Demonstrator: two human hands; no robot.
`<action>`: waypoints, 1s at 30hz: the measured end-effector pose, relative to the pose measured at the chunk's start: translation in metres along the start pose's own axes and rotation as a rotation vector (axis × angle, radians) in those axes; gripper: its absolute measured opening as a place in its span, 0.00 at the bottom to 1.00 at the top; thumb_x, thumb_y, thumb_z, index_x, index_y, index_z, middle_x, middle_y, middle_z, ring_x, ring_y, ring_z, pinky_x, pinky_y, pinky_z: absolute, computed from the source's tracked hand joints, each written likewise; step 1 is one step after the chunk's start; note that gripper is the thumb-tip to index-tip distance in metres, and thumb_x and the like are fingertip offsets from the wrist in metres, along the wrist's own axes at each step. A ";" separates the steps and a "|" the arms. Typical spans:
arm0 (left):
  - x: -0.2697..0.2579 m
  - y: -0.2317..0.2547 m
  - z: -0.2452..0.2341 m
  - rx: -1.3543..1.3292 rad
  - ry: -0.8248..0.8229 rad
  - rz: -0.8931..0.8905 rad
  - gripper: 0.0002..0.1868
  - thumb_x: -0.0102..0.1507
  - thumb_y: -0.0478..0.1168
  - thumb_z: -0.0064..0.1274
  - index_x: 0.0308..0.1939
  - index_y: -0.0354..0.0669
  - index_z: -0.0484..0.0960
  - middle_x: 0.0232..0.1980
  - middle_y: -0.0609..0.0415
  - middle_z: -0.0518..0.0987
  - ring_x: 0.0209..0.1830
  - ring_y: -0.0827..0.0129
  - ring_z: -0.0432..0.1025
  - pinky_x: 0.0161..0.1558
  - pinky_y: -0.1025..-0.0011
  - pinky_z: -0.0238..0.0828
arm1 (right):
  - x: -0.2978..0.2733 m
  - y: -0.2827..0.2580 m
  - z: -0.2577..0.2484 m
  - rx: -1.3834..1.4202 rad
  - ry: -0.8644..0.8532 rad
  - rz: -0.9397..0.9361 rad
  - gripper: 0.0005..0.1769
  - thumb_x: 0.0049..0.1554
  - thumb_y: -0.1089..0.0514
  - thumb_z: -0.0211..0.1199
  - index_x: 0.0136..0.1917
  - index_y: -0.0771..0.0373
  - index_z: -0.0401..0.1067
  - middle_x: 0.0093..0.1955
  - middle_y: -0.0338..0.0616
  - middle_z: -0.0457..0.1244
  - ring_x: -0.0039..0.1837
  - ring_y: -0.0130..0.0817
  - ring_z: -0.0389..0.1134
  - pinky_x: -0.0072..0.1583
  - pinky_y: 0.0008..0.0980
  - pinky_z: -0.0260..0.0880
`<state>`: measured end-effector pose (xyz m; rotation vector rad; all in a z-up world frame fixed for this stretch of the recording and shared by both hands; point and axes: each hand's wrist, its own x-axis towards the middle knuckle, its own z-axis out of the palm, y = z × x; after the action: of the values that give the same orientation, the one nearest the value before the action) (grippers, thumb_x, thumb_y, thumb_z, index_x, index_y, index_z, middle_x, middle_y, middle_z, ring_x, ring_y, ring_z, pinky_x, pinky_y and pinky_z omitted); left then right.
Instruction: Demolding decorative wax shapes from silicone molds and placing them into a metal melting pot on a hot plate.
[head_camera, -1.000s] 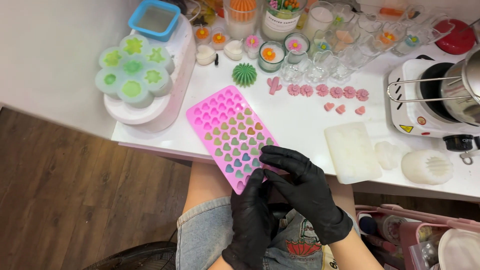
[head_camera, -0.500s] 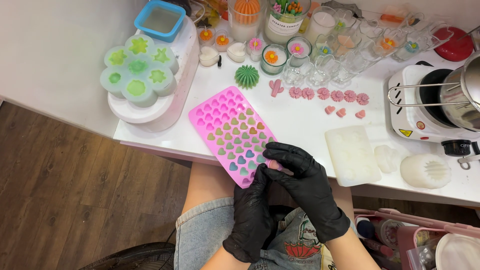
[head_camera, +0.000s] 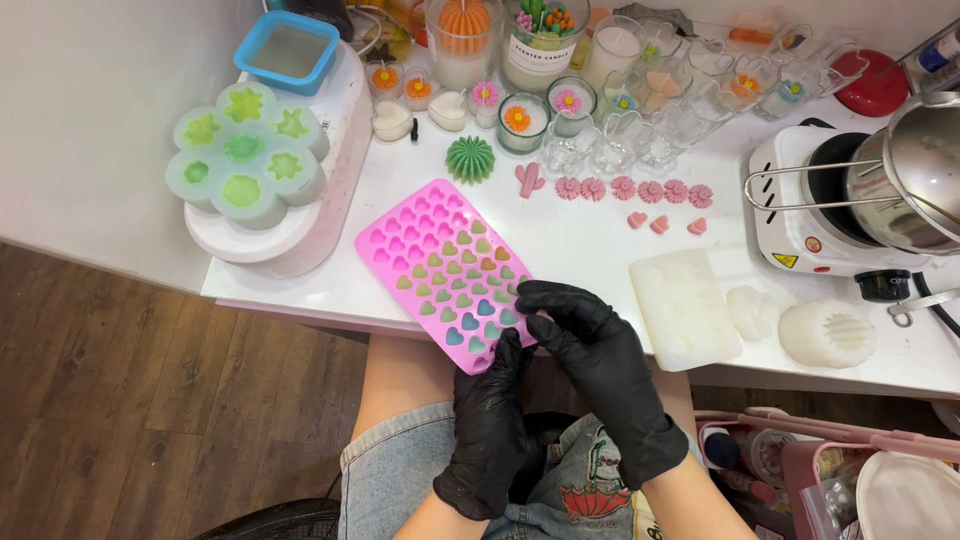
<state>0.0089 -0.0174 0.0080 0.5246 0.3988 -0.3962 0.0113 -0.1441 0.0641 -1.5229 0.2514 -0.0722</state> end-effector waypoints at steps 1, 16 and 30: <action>-0.002 0.003 0.004 0.000 0.000 0.000 0.18 0.67 0.38 0.52 0.61 0.41 0.74 0.52 0.53 0.80 0.50 0.66 0.76 0.50 0.65 0.76 | 0.003 0.003 -0.003 0.000 0.000 0.000 0.17 0.57 0.63 0.66 0.60 0.64 0.77 0.61 0.41 0.72 0.60 0.29 0.72 0.60 0.32 0.74; -0.029 0.031 0.026 -0.008 0.154 -0.276 0.29 0.58 0.47 0.57 0.63 0.51 0.73 0.53 0.53 0.80 0.48 0.62 0.76 0.34 0.55 0.79 | 0.067 -0.003 -0.047 -0.819 0.328 -0.280 0.17 0.57 0.62 0.69 0.60 0.57 0.79 0.49 0.41 0.68 0.46 0.30 0.71 0.50 0.29 0.71; 0.013 -0.019 -0.016 0.010 0.234 0.170 0.20 0.61 0.32 0.57 0.58 0.38 0.78 0.50 0.53 0.80 0.46 0.66 0.75 0.48 0.66 0.75 | -0.002 -0.024 0.001 -0.590 0.147 -0.418 0.19 0.58 0.65 0.68 0.63 0.56 0.76 0.59 0.39 0.68 0.51 0.26 0.70 0.53 0.27 0.72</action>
<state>0.0071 -0.0273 -0.0182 0.6123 0.5734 -0.1724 0.0127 -0.1436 0.0879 -2.1436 0.0642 -0.4773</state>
